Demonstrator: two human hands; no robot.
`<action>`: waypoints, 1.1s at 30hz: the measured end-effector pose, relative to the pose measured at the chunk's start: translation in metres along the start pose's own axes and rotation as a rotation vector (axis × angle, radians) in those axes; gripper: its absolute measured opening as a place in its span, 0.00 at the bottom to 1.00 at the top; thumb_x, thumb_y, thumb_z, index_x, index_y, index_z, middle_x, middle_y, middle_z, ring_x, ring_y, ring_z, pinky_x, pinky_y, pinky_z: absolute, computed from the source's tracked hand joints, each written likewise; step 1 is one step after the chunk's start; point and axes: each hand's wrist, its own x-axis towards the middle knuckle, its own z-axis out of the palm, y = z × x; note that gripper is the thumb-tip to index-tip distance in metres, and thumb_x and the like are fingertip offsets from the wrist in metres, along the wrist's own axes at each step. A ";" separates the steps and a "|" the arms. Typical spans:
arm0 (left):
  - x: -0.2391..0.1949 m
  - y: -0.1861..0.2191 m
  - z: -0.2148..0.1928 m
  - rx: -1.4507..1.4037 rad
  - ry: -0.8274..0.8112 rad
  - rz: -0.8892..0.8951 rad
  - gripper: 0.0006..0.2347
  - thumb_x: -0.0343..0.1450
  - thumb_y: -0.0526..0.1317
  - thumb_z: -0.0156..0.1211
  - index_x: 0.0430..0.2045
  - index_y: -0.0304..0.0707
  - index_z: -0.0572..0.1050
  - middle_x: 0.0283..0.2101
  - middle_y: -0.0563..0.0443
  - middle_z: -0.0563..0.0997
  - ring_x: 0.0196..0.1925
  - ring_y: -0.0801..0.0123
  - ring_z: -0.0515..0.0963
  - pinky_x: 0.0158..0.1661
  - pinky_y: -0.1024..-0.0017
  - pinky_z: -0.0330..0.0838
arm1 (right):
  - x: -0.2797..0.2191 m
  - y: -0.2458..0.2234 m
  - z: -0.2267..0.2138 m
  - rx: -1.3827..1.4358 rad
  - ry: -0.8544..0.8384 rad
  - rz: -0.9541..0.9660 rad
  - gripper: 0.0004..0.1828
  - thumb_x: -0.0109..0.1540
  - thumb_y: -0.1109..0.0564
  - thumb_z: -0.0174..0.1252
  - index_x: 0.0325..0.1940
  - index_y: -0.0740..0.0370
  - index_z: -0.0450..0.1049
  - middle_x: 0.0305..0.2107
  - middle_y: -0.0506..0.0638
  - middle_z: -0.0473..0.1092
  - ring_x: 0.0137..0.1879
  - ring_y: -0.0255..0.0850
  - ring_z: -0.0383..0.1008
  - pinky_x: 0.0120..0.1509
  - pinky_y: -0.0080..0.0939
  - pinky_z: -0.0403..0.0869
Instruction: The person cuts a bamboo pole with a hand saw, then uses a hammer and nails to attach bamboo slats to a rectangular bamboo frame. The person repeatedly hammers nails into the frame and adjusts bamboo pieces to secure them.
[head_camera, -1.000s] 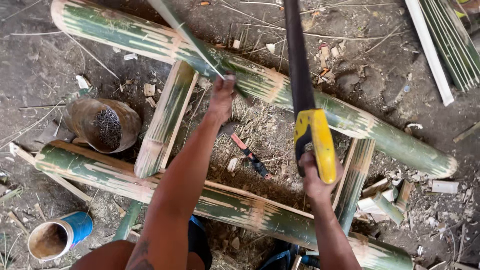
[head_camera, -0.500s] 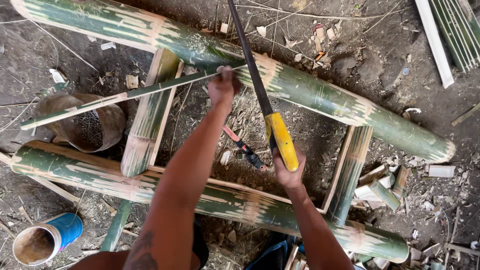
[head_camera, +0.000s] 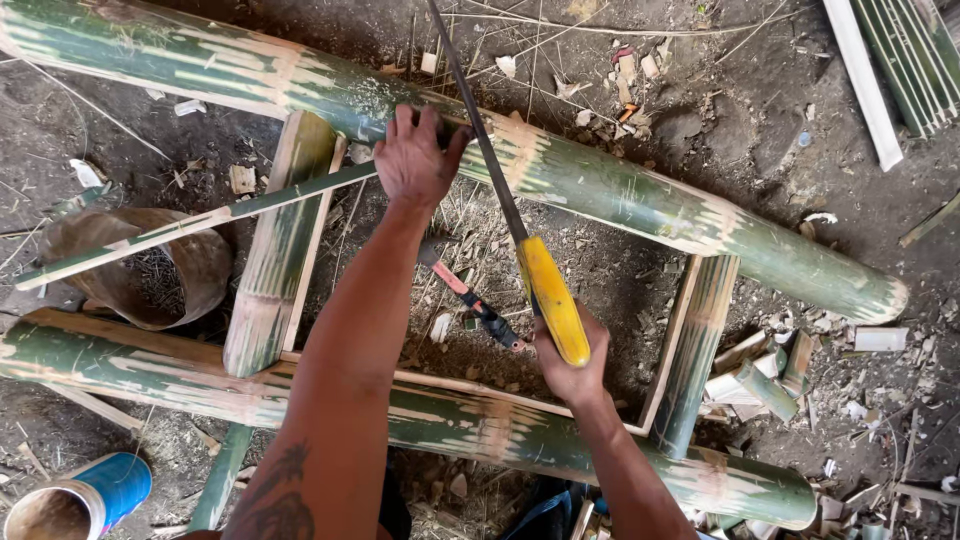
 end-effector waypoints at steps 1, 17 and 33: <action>-0.001 0.002 0.001 0.007 0.025 0.016 0.19 0.70 0.61 0.61 0.42 0.48 0.76 0.42 0.47 0.74 0.41 0.63 0.73 0.36 0.62 0.70 | -0.006 -0.007 -0.006 -0.009 -0.004 -0.021 0.07 0.59 0.66 0.59 0.41 0.68 0.76 0.28 0.50 0.72 0.30 0.34 0.74 0.33 0.36 0.73; 0.012 0.004 -0.004 0.085 -0.068 -0.002 0.18 0.73 0.60 0.54 0.42 0.48 0.75 0.43 0.48 0.72 0.48 0.59 0.70 0.48 0.50 0.67 | 0.012 -0.018 -0.006 -0.015 0.012 -0.152 0.14 0.60 0.67 0.58 0.50 0.71 0.75 0.35 0.54 0.75 0.37 0.37 0.76 0.39 0.39 0.75; 0.011 -0.003 0.003 0.078 -0.075 0.037 0.16 0.75 0.58 0.53 0.45 0.51 0.75 0.43 0.53 0.74 0.48 0.61 0.72 0.47 0.52 0.70 | 0.029 0.001 0.018 -0.084 0.065 -0.355 0.06 0.62 0.66 0.58 0.43 0.68 0.76 0.29 0.50 0.73 0.30 0.39 0.77 0.33 0.38 0.76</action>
